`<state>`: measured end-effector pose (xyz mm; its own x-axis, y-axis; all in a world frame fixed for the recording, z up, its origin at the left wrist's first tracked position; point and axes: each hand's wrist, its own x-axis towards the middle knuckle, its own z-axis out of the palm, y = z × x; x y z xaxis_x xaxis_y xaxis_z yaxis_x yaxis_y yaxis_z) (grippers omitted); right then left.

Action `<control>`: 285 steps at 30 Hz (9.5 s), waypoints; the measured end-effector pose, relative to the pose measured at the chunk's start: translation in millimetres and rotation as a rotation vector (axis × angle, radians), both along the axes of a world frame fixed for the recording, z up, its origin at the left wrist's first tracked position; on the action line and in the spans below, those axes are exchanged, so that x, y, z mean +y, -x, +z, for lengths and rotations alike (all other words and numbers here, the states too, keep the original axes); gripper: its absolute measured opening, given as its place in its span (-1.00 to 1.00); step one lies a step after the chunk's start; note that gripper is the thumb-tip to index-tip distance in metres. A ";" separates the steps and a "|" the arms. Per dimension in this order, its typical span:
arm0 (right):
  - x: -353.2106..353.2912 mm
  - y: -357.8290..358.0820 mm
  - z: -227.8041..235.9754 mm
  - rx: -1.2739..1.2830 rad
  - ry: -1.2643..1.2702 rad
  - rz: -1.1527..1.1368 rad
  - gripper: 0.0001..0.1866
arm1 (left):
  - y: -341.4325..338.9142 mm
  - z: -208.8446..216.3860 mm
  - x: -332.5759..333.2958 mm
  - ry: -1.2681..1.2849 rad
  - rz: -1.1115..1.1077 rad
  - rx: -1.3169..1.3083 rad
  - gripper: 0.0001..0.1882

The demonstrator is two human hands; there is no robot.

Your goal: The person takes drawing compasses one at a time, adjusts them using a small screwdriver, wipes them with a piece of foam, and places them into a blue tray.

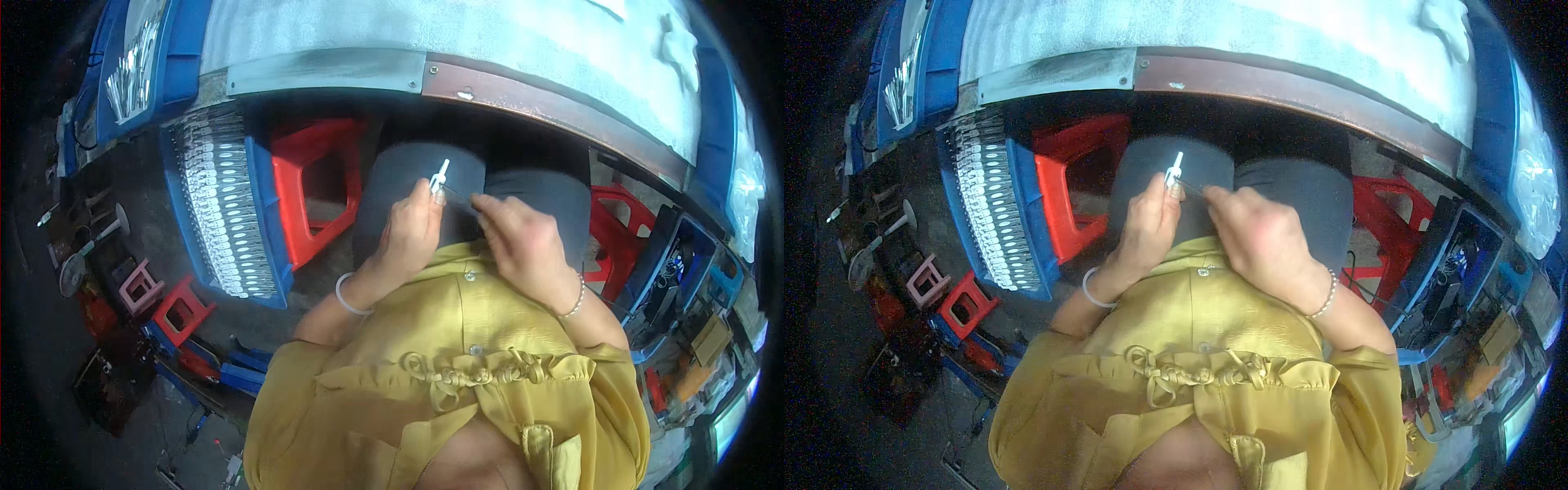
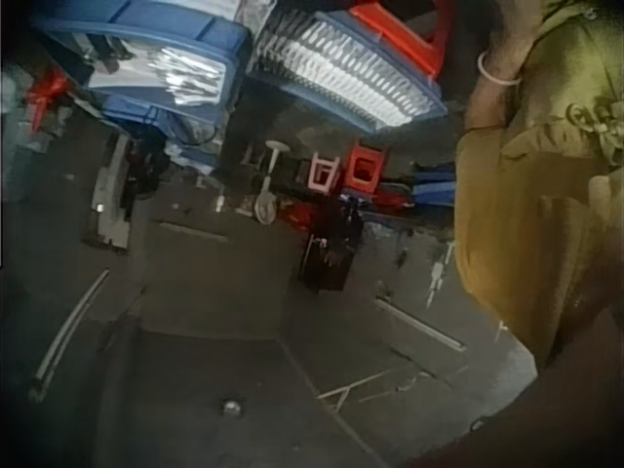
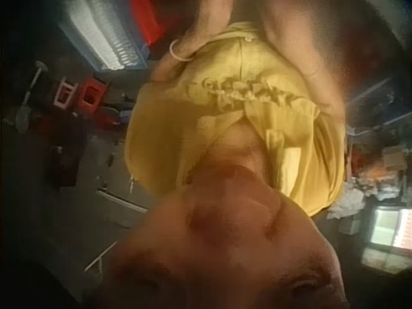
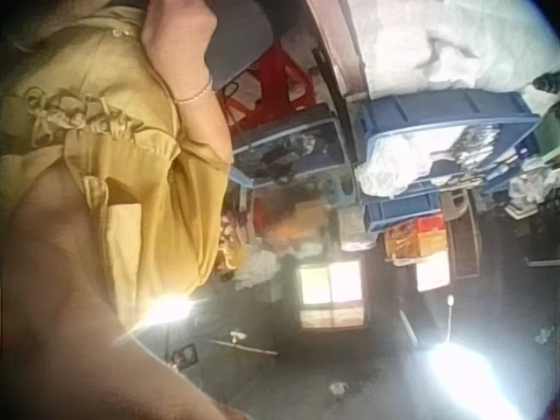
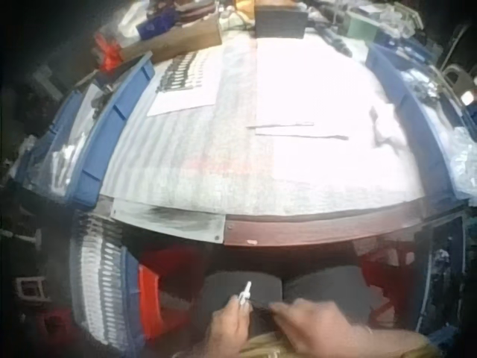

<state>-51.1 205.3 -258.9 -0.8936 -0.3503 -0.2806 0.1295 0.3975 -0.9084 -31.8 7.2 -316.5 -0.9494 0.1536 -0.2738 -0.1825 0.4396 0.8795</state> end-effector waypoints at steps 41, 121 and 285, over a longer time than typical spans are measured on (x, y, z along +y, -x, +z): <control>4.8 3.4 7.1 0.335 -0.128 0.192 -0.60 | 12.1 2.4 -9.1 -0.347 0.113 -0.502 -0.76; -11.9 30.4 26.4 0.546 -0.722 0.662 -0.53 | 10.0 -4.6 6.2 0.135 -0.079 0.017 -0.89; -71.3 21.2 -26.3 -0.695 0.455 0.059 -0.78 | 16.7 42.3 -50.8 0.017 -0.091 0.235 -0.81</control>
<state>-72.3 134.0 -285.1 -0.5455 -0.6040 -0.5811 0.7104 0.0348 -0.7030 -48.5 -43.6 -274.2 -0.9698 0.2385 -0.0507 0.0667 0.4596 0.8856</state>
